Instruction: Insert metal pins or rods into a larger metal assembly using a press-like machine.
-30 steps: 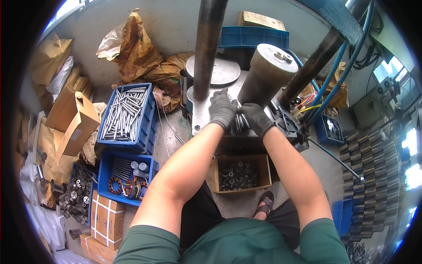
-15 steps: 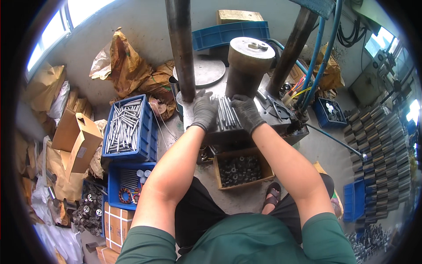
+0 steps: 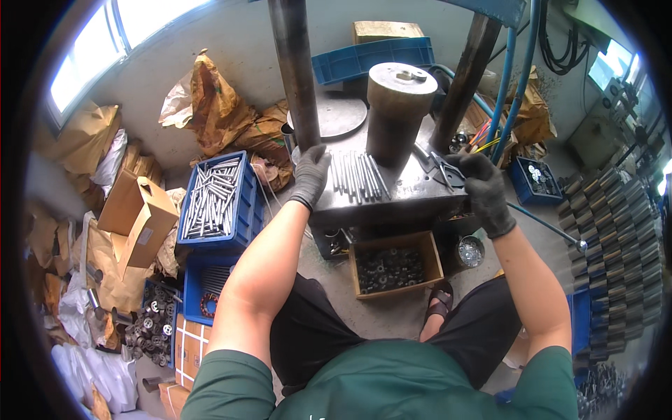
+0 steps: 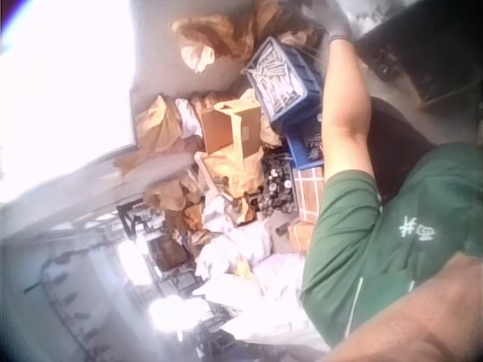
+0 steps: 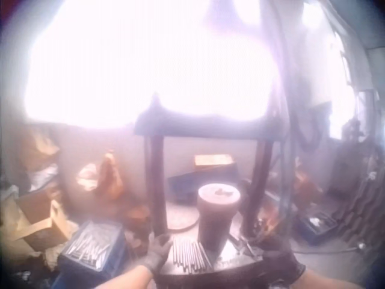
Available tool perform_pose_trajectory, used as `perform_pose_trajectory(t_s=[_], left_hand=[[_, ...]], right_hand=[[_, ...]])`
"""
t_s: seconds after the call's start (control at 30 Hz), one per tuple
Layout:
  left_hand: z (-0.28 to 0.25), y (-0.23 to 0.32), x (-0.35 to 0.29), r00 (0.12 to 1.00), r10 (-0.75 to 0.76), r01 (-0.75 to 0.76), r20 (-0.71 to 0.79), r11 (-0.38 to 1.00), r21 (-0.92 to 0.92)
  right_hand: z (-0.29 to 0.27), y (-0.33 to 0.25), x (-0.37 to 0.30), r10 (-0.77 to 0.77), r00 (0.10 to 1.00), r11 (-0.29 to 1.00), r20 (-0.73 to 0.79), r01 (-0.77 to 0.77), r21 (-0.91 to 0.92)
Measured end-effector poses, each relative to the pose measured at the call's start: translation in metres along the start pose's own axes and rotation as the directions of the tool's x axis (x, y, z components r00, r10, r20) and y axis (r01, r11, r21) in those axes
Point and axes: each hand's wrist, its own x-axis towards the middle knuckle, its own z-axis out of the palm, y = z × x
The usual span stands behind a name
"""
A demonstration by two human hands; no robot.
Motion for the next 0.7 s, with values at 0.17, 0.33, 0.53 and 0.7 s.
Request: perform_pose_trajectory(t_s=[0.17, 0.33, 0.53, 0.7], left_hand=[[-0.061, -0.043, 0.009, 0.96, -0.167, 0.158, -0.223, 0.986, -0.061], [-0.103, -0.095, -0.011, 0.976, -0.218, 0.149, 0.005, 0.686, 0.712], [-0.074, -0.212, -0.081, 0.741, -0.65, 0.238, 0.169, 0.489, 0.839], [-0.007, -0.264, -0.117, 0.513, -0.805, 0.199, 0.296, 0.447, 0.872]], right_hand=[[-0.039, -0.003, -0.043, 0.144, 0.986, 0.984, 0.078, -0.134, -0.118], [-0.049, -0.004, -0.067, 0.336, 0.847, 0.72, 0.412, 0.05, -0.692], [-0.043, -0.006, -0.068, 0.397, 0.647, 0.69, 0.651, 0.258, -0.677], [-0.046, 0.003, -0.057, 0.182, 0.297, 0.582, 0.937, 0.736, -0.347]])
